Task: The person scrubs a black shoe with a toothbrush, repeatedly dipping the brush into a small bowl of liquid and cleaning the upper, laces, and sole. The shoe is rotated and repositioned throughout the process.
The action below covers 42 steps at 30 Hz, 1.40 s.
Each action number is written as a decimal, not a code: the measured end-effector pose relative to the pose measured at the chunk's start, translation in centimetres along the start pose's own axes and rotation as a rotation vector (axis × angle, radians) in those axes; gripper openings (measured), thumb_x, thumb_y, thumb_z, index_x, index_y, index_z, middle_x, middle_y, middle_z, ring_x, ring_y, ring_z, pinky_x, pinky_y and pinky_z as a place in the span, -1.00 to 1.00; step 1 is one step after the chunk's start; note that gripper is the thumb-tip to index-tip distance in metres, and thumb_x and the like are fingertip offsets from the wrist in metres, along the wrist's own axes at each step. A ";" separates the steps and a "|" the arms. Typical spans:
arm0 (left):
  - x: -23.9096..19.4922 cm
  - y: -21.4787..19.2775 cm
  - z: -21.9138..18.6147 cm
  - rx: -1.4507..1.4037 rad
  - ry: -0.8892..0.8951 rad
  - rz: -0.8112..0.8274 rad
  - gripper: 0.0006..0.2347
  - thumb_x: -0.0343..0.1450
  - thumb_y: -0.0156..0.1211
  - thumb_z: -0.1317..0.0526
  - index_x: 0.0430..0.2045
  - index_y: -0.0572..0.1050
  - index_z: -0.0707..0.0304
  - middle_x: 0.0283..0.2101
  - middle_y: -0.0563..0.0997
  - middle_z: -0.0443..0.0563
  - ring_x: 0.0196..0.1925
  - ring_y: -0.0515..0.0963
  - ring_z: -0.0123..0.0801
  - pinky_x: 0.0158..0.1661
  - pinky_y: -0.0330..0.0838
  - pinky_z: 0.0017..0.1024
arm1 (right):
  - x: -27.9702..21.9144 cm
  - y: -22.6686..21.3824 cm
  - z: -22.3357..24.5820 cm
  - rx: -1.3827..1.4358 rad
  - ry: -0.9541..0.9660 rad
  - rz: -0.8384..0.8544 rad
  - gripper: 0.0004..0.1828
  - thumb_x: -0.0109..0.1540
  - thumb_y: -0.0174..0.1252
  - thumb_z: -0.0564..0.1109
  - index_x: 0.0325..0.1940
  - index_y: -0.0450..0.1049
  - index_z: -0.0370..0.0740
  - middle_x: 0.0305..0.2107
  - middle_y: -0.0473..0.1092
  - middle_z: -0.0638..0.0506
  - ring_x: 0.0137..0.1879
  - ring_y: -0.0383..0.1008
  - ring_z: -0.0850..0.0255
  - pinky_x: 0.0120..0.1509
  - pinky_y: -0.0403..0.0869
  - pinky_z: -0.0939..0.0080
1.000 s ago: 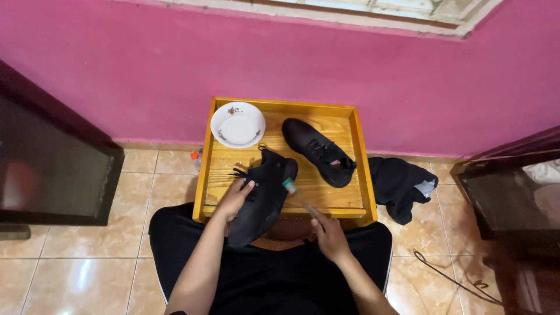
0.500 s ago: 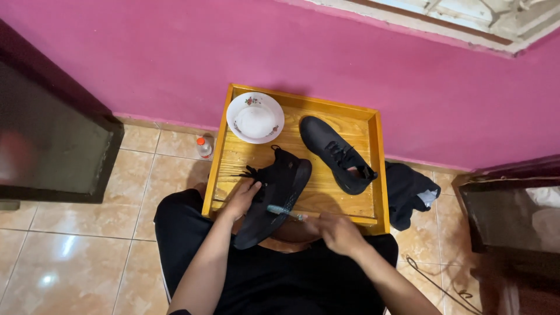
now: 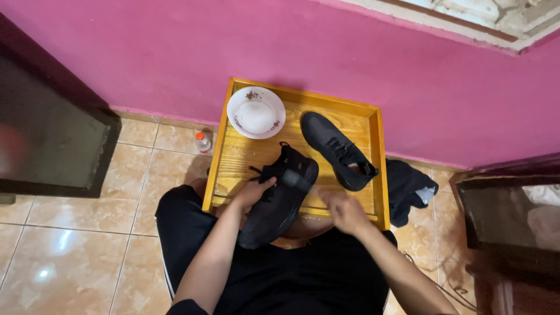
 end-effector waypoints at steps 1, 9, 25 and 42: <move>0.4 -0.2 0.9 -0.002 0.006 -0.005 -0.18 0.39 0.30 -0.17 0.38 0.19 0.55 0.41 0.24 0.52 0.49 0.19 0.23 0.29 0.33 0.08 | -0.5 0.0 1.9 -0.001 -0.008 -0.001 -0.79 0.18 0.03 -0.21 -0.41 0.59 -0.16 -0.35 0.60 -0.08 -0.18 0.61 -0.10 -0.09 0.56 0.00; 2.0 -2.3 2.9 -0.117 0.145 -0.122 -0.38 0.46 0.16 -0.16 0.20 0.45 0.47 0.31 0.41 0.46 0.44 0.30 0.14 0.40 0.15 0.00 | -2.0 -3.1 0.6 -0.184 -0.065 -0.026 -0.74 0.23 0.01 -0.08 -0.50 0.53 -0.07 -0.43 0.57 0.02 -0.29 0.60 -0.01 -0.20 0.55 0.10; 2.1 -1.9 5.9 -0.130 0.198 -0.124 -0.62 0.43 0.10 -0.01 -0.02 0.65 0.19 0.11 0.68 -0.03 0.26 0.56 -0.38 0.27 0.27 -0.47 | -4.0 -3.9 2.9 -0.203 -0.270 -0.129 -0.68 0.33 -0.12 -0.30 -0.53 0.25 -0.18 -0.64 0.18 0.06 -0.54 0.20 0.17 -0.47 0.22 0.11; -2.7 -0.7 0.4 0.002 0.242 0.011 -0.28 0.56 -0.22 -0.26 0.24 0.36 0.62 0.36 0.33 0.52 0.50 0.17 0.16 0.48 -0.07 -0.02 | -1.0 -5.0 4.1 -0.141 0.015 -0.077 -0.74 0.26 0.10 0.00 -0.29 0.72 0.02 -0.32 0.66 0.04 -0.16 0.66 -0.01 -0.12 0.59 0.08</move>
Point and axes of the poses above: each hand's wrist, its own x-axis towards the middle knuckle, its own y-axis out of the palm, z = x × y, the point moved 3 cm from there along x, towards the middle knuckle
